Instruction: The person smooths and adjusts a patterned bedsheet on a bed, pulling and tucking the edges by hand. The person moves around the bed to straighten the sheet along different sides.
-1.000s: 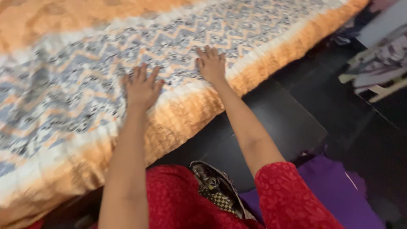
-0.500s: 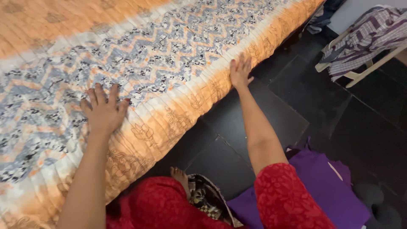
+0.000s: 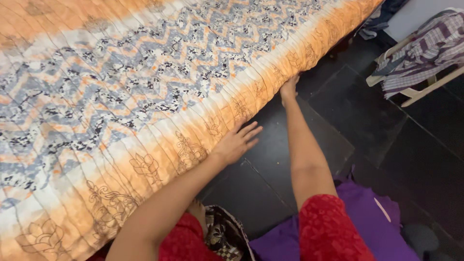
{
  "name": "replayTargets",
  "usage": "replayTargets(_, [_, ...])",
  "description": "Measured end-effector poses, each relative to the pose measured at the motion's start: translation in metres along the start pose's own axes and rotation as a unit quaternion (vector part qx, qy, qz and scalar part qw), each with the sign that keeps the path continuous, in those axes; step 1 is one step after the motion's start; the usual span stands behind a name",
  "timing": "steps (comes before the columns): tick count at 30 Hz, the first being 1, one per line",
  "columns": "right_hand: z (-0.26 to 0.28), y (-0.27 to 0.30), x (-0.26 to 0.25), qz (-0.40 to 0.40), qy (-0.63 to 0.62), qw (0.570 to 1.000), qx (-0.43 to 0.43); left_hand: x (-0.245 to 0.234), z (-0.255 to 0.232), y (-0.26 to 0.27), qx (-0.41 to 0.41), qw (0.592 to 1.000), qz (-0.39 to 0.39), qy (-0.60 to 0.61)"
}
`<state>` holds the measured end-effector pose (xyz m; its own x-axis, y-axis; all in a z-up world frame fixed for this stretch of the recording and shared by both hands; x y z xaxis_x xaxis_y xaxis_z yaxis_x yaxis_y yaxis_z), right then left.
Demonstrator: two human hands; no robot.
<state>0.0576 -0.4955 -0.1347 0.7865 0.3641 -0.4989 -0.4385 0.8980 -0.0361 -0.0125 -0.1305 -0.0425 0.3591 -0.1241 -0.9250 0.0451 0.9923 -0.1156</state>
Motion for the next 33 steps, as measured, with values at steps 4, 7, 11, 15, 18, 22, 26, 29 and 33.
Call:
replayTargets(4, [0.000, -0.021, 0.013, 0.066, 0.197, 0.978, 0.017, 0.044, 0.038, -0.020, -0.107, 0.982, 0.053, -0.146])
replayTargets(7, [0.018, -0.035, 0.015, 0.105, -0.110, 0.987, -0.057, 0.038, 0.057, -0.023, -0.170, 0.954, -0.032, -0.244])
replayTargets(11, [0.024, -0.048, 0.027, 0.173, -0.302, 0.937, -0.036, 0.014, 0.070, -0.019, -0.250, 0.901, -0.091, -0.342])
replayTargets(15, [0.008, -0.036, 0.016, 0.058, 0.111, 0.991, -0.053, 0.012, 0.061, -0.028, -0.178, 0.921, 0.018, -0.347])
replayTargets(18, [0.031, -0.014, -0.003, -0.065, 0.390, 0.910, -0.127, 0.024, 0.056, -0.027, -0.079, 0.935, 0.163, -0.306])
replayTargets(22, [0.054, 0.021, -0.032, -0.102, 0.511, 0.843, -0.133, 0.011, 0.039, -0.013, -0.049, 0.986, 0.122, 0.099])
replayTargets(26, [0.064, 0.041, -0.057, -0.089, 0.287, 0.951, -0.073, -0.019, 0.038, 0.008, -0.062, 0.977, -0.013, 0.206])
replayTargets(29, [0.070, 0.048, -0.058, -0.139, 0.061, 0.981, -0.120, -0.038, 0.054, 0.016, -0.115, 0.978, -0.077, 0.158])
replayTargets(33, [0.036, 0.010, -0.042, -0.117, -0.140, 0.983, -0.033, -0.048, 0.081, -0.014, -0.164, 0.975, -0.058, 0.136])
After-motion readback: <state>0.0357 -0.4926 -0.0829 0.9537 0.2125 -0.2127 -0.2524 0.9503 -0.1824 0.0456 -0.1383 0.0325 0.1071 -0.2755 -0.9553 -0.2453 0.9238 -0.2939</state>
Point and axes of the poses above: each hand's wrist, its own y-axis away from the middle knuckle, its own x-axis out of the palm, z = x × y, the point moved 9 cm from there along -y, towards the middle knuckle, and after that the axes turned 1 degree about x, right-handed, at the moved point
